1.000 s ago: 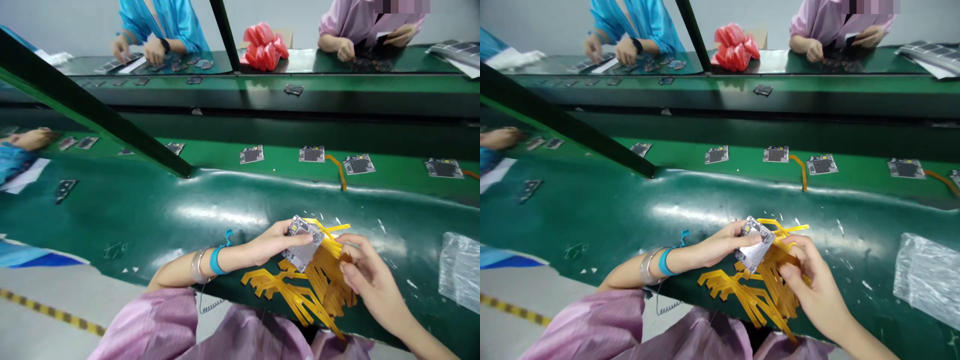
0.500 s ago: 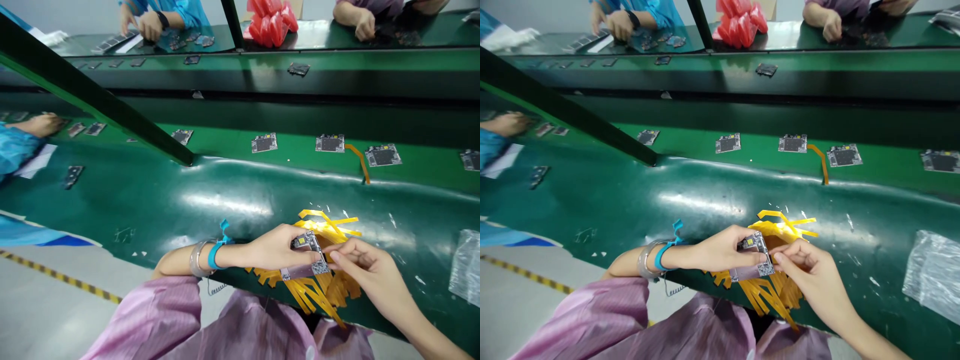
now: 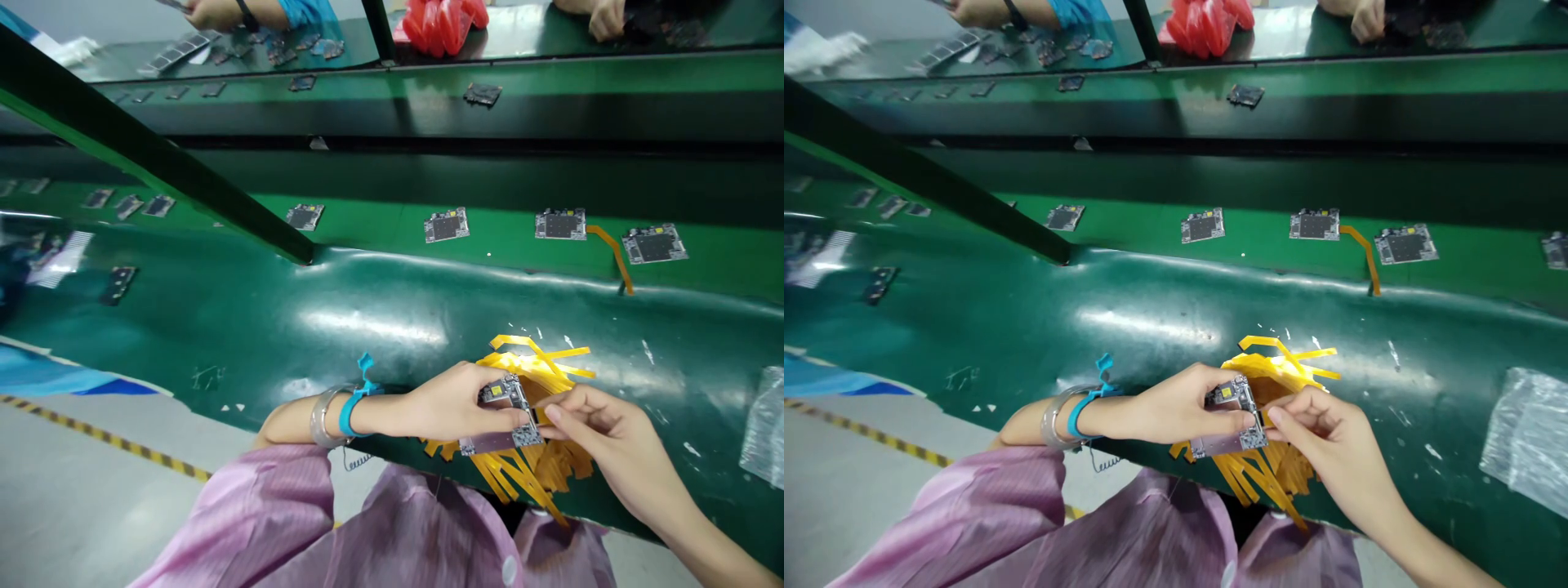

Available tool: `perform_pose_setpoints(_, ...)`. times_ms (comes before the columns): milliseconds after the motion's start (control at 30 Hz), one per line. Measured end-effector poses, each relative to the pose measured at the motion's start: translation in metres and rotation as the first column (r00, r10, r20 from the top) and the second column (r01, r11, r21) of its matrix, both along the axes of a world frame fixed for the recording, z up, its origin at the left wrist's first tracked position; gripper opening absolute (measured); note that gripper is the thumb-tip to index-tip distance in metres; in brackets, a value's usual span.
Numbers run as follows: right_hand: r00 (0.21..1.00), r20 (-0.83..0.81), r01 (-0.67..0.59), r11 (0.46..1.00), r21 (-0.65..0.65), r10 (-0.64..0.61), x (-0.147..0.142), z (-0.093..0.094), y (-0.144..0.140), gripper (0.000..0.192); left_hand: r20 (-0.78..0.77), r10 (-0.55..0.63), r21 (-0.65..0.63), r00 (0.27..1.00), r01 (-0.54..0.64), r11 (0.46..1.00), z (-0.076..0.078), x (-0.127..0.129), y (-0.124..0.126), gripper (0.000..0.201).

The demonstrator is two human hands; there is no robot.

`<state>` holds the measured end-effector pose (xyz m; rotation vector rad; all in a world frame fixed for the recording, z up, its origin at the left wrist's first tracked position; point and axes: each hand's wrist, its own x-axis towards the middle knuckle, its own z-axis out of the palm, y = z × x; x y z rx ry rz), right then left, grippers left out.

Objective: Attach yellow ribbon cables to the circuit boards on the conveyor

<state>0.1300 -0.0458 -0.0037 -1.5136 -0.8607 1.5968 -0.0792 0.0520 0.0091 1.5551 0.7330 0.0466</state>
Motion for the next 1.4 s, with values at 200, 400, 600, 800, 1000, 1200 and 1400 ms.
perform_pose_setpoints(200,0.997,0.066,-0.041,0.998,0.043,0.038,-0.001,0.005,0.002,0.021,-0.009,-0.019,0.023,1.0,0.019,1.0,0.001,0.0,0.0,0.03)
perform_pose_setpoints(400,0.991,0.064,-0.115,0.993,0.004,0.114,-0.001,0.005,0.004,0.026,-0.013,-0.025,-0.004,1.0,0.025,1.0,0.001,0.001,0.0,0.028)
perform_pose_setpoints(600,0.992,0.113,-0.061,0.998,0.026,0.057,-0.005,0.006,0.005,0.028,-0.001,0.031,-0.077,1.0,-0.031,0.997,-0.006,0.001,0.0,0.029)
perform_pose_setpoints(800,0.995,0.085,-0.046,0.999,0.02,0.044,-0.007,0.002,0.0,0.029,0.056,0.036,-0.155,0.998,-0.027,0.987,-0.009,-0.001,0.001,0.026)
perform_pose_setpoints(1000,0.994,0.103,-0.031,0.998,0.059,0.025,-0.009,0.004,0.001,0.031,0.045,0.082,-0.153,0.996,-0.074,0.985,-0.008,0.001,0.001,0.03)
perform_pose_setpoints(1200,0.994,0.062,-0.093,0.996,-0.008,0.093,-0.01,0.001,0.0,0.036,0.017,0.102,-0.184,0.995,-0.097,0.978,-0.015,0.004,0.001,0.039)
perform_pose_setpoints(1400,0.999,-0.03,0.026,1.0,-0.008,-0.026,0.001,-0.013,-0.001,0.044,0.055,0.115,-0.092,0.992,-0.11,0.99,-0.008,-0.001,0.007,0.041)
